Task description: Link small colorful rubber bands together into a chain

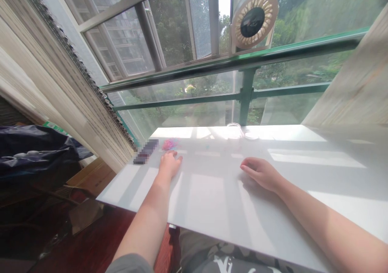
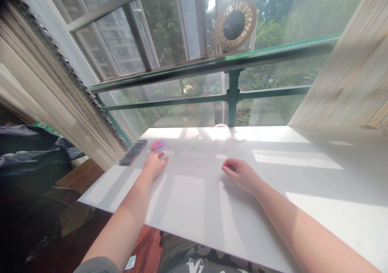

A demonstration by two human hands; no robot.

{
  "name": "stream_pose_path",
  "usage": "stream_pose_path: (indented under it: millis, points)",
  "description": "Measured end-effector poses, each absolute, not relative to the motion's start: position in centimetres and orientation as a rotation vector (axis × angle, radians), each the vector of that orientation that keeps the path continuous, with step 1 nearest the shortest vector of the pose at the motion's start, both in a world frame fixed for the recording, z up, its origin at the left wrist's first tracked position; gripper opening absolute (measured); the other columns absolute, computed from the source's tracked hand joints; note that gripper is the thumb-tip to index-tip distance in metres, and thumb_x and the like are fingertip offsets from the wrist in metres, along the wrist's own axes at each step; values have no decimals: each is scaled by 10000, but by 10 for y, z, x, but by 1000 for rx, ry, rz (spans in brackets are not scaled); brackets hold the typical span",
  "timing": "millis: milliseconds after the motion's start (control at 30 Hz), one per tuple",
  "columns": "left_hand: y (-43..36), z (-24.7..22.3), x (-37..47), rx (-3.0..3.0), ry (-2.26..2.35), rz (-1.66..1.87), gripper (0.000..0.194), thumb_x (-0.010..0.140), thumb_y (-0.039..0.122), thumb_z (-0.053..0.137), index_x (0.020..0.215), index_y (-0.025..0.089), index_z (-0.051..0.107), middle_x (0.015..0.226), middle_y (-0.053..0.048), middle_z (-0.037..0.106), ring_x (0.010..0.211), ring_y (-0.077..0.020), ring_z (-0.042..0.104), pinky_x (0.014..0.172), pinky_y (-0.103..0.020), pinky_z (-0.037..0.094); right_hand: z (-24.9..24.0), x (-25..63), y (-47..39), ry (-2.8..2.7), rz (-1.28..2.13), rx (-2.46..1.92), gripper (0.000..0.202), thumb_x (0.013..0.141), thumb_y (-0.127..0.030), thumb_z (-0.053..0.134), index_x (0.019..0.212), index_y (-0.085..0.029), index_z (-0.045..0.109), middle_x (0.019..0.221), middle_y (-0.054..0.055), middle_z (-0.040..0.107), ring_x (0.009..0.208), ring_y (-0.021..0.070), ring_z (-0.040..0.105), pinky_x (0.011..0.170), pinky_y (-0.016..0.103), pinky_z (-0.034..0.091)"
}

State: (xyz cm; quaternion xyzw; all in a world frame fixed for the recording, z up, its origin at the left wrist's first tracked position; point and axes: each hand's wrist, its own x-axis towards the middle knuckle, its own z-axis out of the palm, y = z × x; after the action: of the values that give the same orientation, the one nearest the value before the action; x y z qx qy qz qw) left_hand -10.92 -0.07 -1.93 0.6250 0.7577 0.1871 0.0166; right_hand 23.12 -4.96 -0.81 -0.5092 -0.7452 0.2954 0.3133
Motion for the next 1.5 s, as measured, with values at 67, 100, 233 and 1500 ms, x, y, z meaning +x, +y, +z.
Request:
stream_pose_path:
  millis: [67, 100, 233, 1500]
  points:
    - [2, -21, -109, 1947, 2366, 575, 451, 713, 448, 469, 1052, 165, 560, 1218, -89, 481, 1121, -241, 412, 961, -283, 255, -8, 231, -50, -1967, 771, -1349, 242, 752, -389, 426, 687, -193, 551, 548, -11, 498, 485, 110, 428, 474, 234, 363]
    - [3, -22, -108, 1951, 2371, 570, 458, 708, 453, 472, 1059, 172, 556, 1229, -87, 471, 1126, -244, 408, 962, -288, 253, -8, 231, -50, -1968, 767, -1352, 241, 752, -388, 427, 687, -194, 553, 548, -12, 499, 486, 109, 428, 476, 234, 364]
    - [5, -24, -107, 1965, 2390, 557, 472, 704, 471, 466, 1086, 203, 539, 1215, -78, 482, 1114, -259, 413, 953, -317, 263, -8, 231, -49, -1977, 768, -1358, 237, 758, -379, 425, 689, -193, 554, 558, -11, 504, 495, 109, 432, 481, 232, 363]
    - [82, 21, -147, 2018, 2373, 219, 406, 720, 251, 486, 1124, 255, 517, 1080, -59, 584, 905, -204, 562, 725, -267, 417, -7, 231, -49, -1998, 749, -1383, 234, 766, -374, 418, 699, -192, 550, 599, -9, 538, 537, 119, 465, 523, 242, 373]
